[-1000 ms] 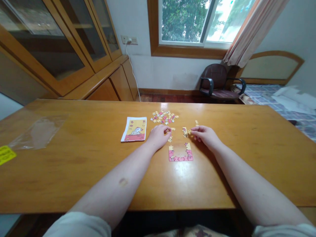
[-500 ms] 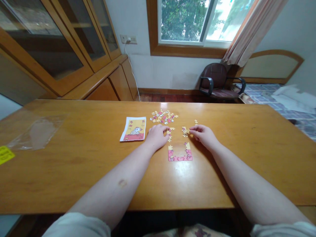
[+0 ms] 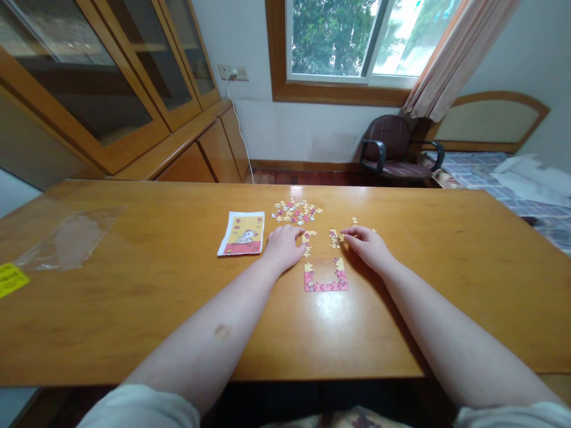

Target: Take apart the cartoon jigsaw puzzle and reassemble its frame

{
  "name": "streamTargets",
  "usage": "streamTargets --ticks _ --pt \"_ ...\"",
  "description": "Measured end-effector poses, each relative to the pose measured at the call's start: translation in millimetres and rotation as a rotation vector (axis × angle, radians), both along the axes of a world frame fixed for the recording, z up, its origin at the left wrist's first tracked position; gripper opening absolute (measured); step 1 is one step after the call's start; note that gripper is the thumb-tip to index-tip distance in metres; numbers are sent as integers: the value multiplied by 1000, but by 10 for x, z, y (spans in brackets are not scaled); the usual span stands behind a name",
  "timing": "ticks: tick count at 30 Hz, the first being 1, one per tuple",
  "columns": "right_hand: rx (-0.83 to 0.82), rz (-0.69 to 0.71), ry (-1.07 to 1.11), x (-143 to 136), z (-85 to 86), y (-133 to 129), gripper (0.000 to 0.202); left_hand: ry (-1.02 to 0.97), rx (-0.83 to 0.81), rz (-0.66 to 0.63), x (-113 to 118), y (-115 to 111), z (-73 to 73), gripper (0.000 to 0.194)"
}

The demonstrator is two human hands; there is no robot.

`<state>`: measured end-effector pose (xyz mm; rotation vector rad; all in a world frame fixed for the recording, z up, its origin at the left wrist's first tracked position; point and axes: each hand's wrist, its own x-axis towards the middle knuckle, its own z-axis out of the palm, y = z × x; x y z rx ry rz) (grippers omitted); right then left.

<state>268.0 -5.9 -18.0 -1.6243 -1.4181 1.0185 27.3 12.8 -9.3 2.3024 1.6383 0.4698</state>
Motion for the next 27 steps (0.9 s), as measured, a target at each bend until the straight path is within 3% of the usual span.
streamTargets --ticks 7,10,13,19,22,27 --pt "52 43 -136 15 -36 18 30 54 3 -8 -5 4 -43 40" --pt "205 143 -264 22 -13 5 30 50 -1 -5 -8 9 -54 40" --pt "336 242 -430 -30 127 -72 37 42 -8 -4 -6 8 -48 40" --pt "188 390 -955 -354 468 -121 50 49 7 -2 2 4 -43 38" --pt "136 443 -1088 -503 474 0 51 49 11 -2 3 10 -55 38" --pt "118 452 -1133 -574 362 135 46 40 8 5 11 17 -72 38"
